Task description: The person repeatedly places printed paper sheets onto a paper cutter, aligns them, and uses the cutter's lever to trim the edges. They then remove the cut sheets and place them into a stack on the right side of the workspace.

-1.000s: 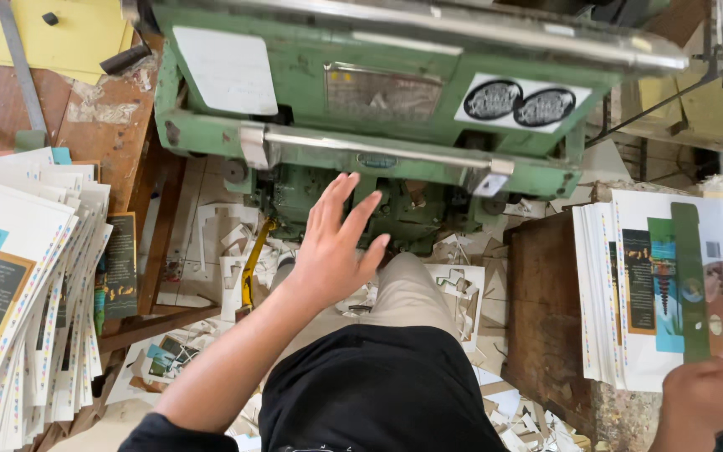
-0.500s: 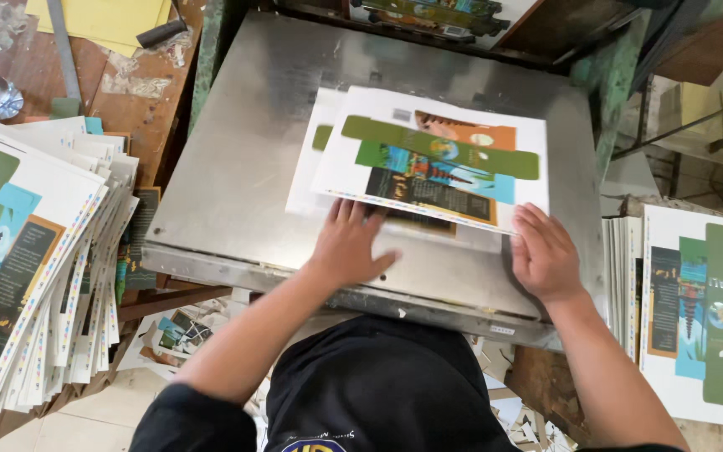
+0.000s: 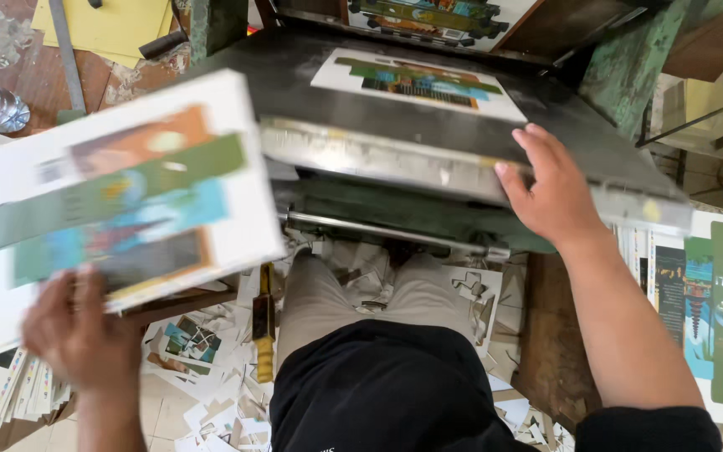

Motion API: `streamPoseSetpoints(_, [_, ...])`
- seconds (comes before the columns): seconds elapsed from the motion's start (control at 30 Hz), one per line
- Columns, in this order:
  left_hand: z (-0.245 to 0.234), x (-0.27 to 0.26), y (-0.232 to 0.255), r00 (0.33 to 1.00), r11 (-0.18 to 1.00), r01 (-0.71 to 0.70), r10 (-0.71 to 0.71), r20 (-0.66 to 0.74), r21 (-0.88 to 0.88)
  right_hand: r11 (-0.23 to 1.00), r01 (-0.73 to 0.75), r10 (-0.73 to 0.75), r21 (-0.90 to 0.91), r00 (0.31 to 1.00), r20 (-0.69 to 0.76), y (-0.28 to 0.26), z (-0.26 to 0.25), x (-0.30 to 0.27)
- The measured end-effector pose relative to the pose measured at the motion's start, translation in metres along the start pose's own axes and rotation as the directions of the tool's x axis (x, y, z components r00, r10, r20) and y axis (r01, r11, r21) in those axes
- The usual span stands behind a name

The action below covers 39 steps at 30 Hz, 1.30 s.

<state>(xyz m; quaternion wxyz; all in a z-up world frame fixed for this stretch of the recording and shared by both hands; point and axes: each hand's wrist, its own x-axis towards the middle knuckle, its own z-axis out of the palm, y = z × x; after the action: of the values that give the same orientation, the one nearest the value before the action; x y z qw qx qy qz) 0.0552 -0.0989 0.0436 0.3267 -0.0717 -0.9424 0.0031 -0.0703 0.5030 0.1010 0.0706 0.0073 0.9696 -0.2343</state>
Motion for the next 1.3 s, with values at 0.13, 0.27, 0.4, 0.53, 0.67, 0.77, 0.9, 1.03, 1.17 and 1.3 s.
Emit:
streamPoseSetpoints(0.13, [0.03, -0.042, -0.096, 0.959, 0.911, 0.168, -0.064, -0.275, 0.376, 0.932, 0.224, -0.315, -0.286, 0.891, -0.328, 0.048, 0.0, -0.051])
streamPoseSetpoints(0.27, [0.054, -0.105, -0.119, 0.96, 0.883, 0.271, -0.279, -0.037, 0.382, 0.91, -0.387, 0.338, -0.148, 0.9, -0.275, 0.156, 0.021, -0.125])
streamPoseSetpoints(0.4, [0.045, -0.043, -0.038, 0.56, 0.615, 0.746, -0.787, 0.257, 0.256, 0.546, -0.774, 0.763, -0.321, 0.618, -0.19, 0.287, 0.05, -0.223])
streamPoseSetpoints(0.53, [0.092, -0.036, 0.033, 0.883, 0.896, 0.427, -0.442, 0.159, 0.123, 0.318, -0.791, 0.897, -0.522, 0.43, -0.104, 0.335, 0.083, -0.293])
streamPoseSetpoints(0.67, [0.101, 0.002, 0.131, 0.811, 0.902, 0.381, -0.219, 0.542, -0.204, 0.474, -0.865, 0.865, -0.165, 0.493, -0.094, 0.328, 0.07, -0.316])
streamPoseSetpoints(0.77, [0.106, 0.027, 0.194, 0.815, 0.853, 0.309, -0.01, 0.579, -0.421, 0.371, -0.91, 0.925, 0.187, 0.379, 0.012, 0.267, 0.024, -0.3])
streamPoseSetpoints(0.9, [0.1, 0.049, 0.249, 0.791, 0.802, 0.211, 0.196, 0.58, -0.558, 0.301, -0.954, 0.949, 0.019, 0.301, 0.093, 0.308, 0.038, -0.303])
streamPoseSetpoints(1.03, [0.082, 0.068, 0.275, 0.833, 0.696, -0.014, 0.405, 0.376, -0.718, 0.484, -0.861, 0.792, -0.155, 0.507, -0.342, 0.335, 0.08, -0.337])
streamPoseSetpoints(1.17, [0.048, 0.118, 0.281, 0.889, 0.572, -0.238, 0.454, 0.061, -0.785, 0.415, -0.823, 0.272, -0.388, 0.52, -0.81, 0.335, 0.086, -0.358])
streamPoseSetpoints(1.3, [0.05, 0.184, 0.291, 0.892, 0.586, -0.287, 0.452, 0.012, -0.758, 0.729, -0.555, 0.09, -0.4, 0.658, -0.747, 0.275, 0.036, -0.301])
